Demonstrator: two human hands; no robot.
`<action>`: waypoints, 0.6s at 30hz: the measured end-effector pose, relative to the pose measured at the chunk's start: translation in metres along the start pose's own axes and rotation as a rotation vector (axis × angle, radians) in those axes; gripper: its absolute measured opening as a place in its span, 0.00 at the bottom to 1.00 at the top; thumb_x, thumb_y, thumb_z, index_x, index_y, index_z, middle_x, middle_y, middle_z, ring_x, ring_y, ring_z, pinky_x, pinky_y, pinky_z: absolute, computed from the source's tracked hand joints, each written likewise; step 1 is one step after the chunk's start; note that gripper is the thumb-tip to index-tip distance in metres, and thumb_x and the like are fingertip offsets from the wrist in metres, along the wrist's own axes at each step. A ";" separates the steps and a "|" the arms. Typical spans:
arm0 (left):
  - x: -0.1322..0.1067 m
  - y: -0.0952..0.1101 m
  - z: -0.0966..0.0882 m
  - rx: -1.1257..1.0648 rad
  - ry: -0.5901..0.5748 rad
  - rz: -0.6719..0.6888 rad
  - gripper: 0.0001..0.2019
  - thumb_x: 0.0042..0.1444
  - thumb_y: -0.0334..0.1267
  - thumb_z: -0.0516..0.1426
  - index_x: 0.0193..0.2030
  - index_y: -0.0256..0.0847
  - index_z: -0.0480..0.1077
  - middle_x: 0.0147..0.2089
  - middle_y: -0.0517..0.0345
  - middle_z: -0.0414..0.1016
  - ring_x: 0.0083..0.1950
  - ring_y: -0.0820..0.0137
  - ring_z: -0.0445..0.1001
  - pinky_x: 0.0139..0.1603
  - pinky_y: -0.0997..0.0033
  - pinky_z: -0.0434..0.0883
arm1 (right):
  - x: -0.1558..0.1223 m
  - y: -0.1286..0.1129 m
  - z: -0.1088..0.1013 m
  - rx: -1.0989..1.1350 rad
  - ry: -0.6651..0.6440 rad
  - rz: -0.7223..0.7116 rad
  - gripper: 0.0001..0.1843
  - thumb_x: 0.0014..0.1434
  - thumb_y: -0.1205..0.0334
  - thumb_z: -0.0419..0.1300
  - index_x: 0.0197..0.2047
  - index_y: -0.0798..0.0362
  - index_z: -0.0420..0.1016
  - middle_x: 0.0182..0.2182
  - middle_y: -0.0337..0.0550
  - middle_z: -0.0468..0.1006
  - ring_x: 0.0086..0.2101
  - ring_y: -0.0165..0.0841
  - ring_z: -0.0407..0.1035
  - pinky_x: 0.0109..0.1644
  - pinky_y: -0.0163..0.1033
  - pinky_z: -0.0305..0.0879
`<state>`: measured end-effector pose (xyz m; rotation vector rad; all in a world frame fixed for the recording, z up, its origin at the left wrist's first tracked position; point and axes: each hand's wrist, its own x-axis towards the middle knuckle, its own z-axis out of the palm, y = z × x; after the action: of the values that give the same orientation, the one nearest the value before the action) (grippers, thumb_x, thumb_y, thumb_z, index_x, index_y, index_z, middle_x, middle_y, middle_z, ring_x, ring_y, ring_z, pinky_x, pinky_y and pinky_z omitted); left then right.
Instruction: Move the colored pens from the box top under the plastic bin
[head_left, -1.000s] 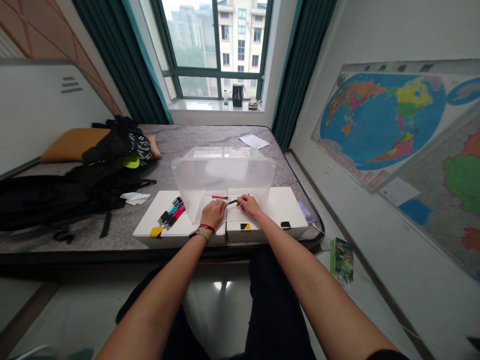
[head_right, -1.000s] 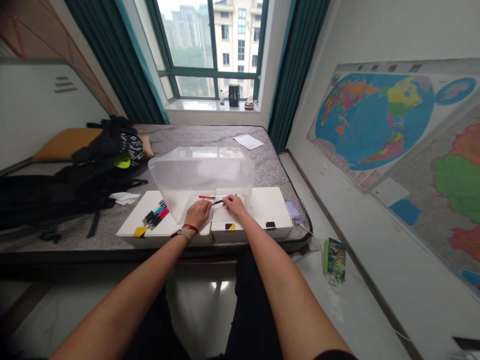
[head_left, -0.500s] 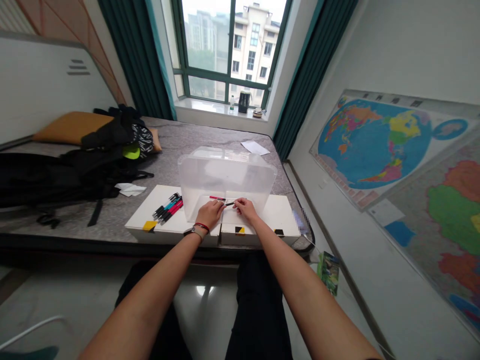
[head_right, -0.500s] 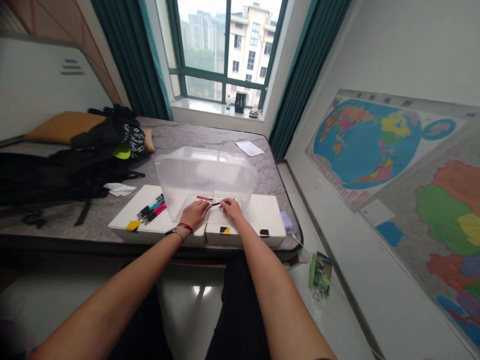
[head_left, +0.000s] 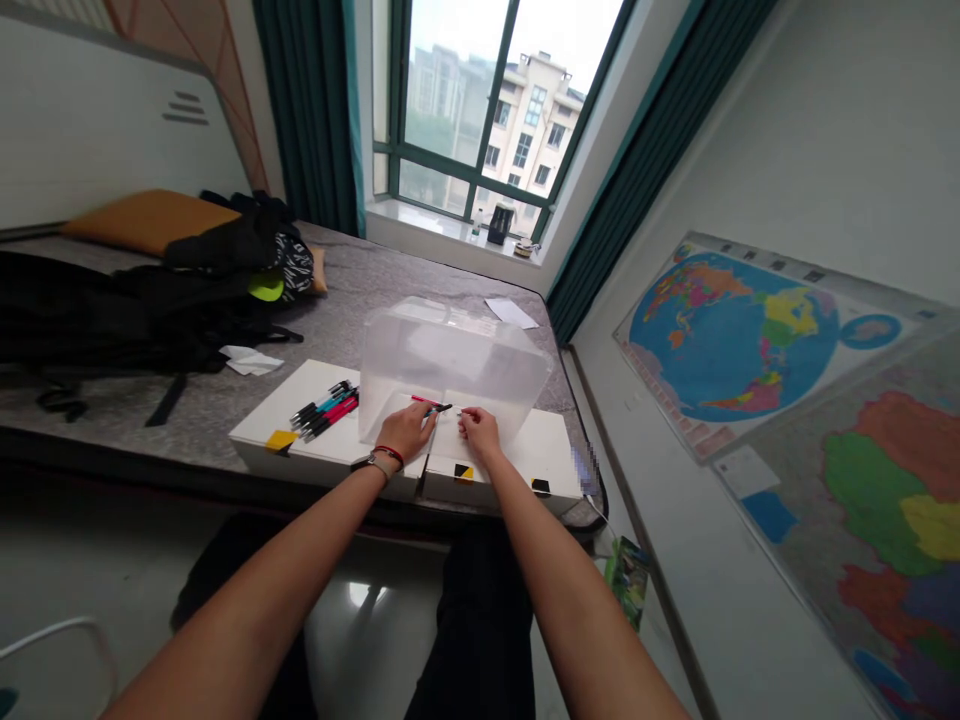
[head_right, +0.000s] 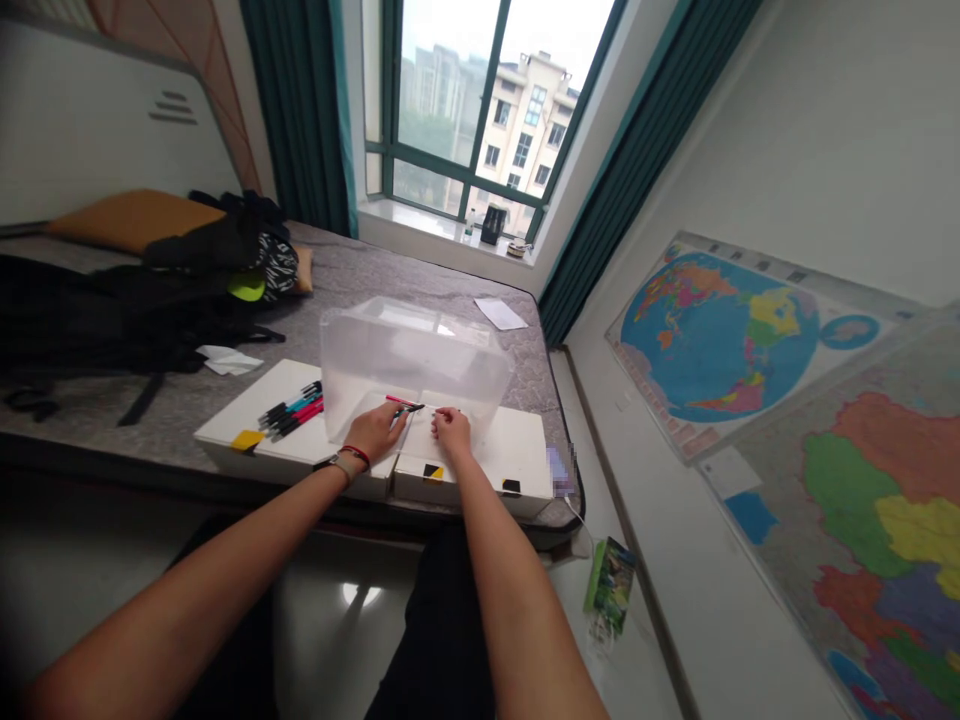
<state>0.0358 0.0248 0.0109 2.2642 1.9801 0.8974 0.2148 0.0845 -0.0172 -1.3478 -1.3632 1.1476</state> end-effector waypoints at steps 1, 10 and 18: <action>0.000 0.000 0.000 -0.011 0.000 0.004 0.17 0.66 0.47 0.44 0.49 0.43 0.70 0.45 0.50 0.77 0.44 0.64 0.76 0.38 0.69 0.67 | -0.001 0.000 0.001 -0.043 0.000 -0.003 0.11 0.53 0.60 0.57 0.39 0.55 0.74 0.25 0.40 0.75 0.22 0.29 0.67 0.25 0.33 0.65; 0.000 -0.003 0.001 -0.060 -0.021 -0.003 0.15 0.64 0.46 0.48 0.48 0.44 0.70 0.45 0.51 0.77 0.45 0.64 0.76 0.41 0.69 0.68 | -0.006 -0.008 0.005 -0.577 0.042 -0.186 0.11 0.56 0.63 0.57 0.39 0.53 0.79 0.39 0.48 0.77 0.36 0.34 0.69 0.50 0.40 0.64; 0.000 -0.004 0.003 -0.068 -0.010 0.007 0.15 0.62 0.45 0.49 0.48 0.44 0.71 0.42 0.51 0.78 0.42 0.63 0.76 0.39 0.68 0.68 | -0.003 -0.001 0.004 -0.390 0.067 -0.158 0.11 0.52 0.60 0.59 0.39 0.51 0.75 0.29 0.40 0.76 0.27 0.32 0.69 0.35 0.36 0.66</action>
<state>0.0330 0.0266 0.0067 2.2364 1.9080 0.9368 0.2113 0.0819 -0.0173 -1.5009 -1.6697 0.7481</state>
